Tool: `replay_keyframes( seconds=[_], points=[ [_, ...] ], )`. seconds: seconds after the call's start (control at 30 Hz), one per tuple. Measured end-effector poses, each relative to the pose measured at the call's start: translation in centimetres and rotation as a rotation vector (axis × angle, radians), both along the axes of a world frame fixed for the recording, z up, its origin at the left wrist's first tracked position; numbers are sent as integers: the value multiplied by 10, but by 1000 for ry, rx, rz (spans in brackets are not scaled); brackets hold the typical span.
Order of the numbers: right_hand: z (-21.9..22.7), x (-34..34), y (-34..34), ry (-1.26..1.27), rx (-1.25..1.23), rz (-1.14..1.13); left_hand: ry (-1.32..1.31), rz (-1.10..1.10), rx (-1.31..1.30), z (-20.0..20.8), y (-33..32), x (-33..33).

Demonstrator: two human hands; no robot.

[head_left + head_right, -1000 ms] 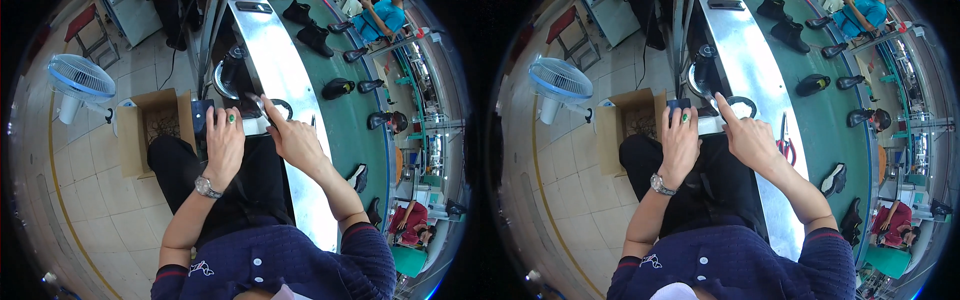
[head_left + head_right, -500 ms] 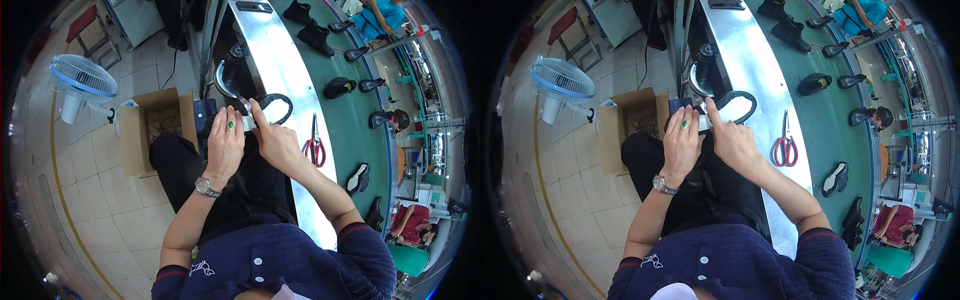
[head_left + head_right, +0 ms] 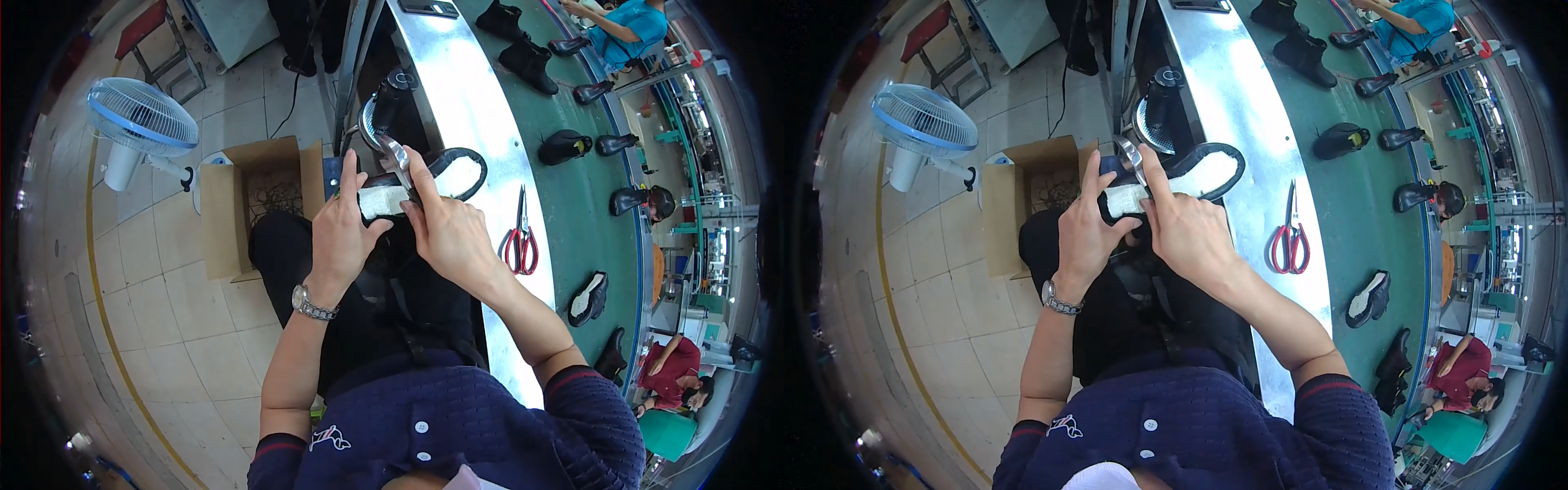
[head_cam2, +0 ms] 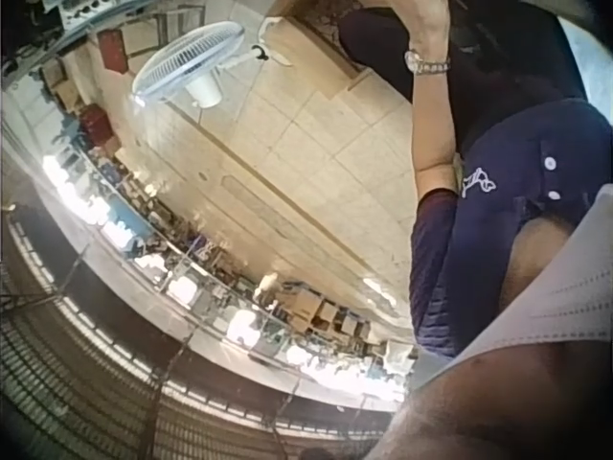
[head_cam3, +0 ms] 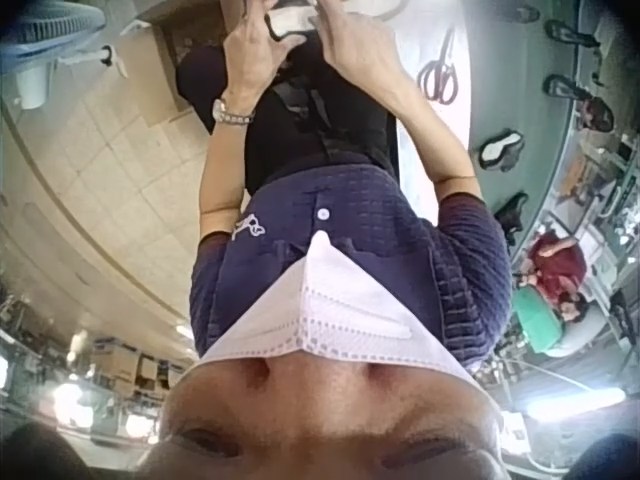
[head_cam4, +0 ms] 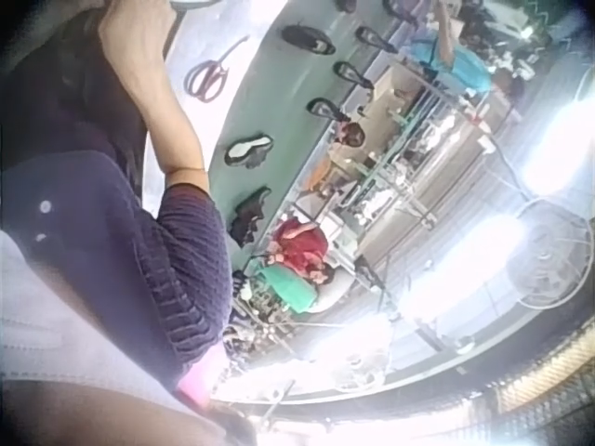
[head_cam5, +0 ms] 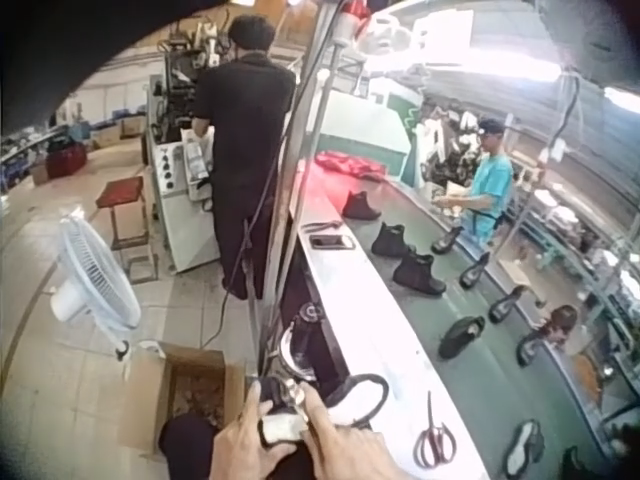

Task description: Assembling and finishing components of a leather shoe using hand tools.

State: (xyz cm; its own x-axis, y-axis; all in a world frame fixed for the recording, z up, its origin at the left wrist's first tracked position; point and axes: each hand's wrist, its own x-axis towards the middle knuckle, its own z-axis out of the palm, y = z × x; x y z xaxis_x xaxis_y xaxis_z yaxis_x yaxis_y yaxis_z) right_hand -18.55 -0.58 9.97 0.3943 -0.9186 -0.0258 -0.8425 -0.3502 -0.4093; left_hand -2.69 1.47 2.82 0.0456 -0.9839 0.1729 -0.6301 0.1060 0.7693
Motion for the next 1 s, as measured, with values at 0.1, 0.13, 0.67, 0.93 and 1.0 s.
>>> replay_keyframes(
  seconds=[0.1, 0.13, 0.67, 0.93, 1.0],
  points=[
    [-16, 0, -8, 184, 53, 69, 7, -15, -27, -4, -5, 3],
    [-14, -7, -14, 201, 58, 95, 7, -15, -28, -3, -7, 5],
    [18, -35, 27, -55, 646, 67, 308, 119, 270, -8, 75, 27],
    [24, -9, 22, -89, 665, 226, -16, 163, 5, -4, 67, 54],
    [25, -9, 19, -53, 666, 278, 111, 189, -112, -10, 74, 44]
  ],
)
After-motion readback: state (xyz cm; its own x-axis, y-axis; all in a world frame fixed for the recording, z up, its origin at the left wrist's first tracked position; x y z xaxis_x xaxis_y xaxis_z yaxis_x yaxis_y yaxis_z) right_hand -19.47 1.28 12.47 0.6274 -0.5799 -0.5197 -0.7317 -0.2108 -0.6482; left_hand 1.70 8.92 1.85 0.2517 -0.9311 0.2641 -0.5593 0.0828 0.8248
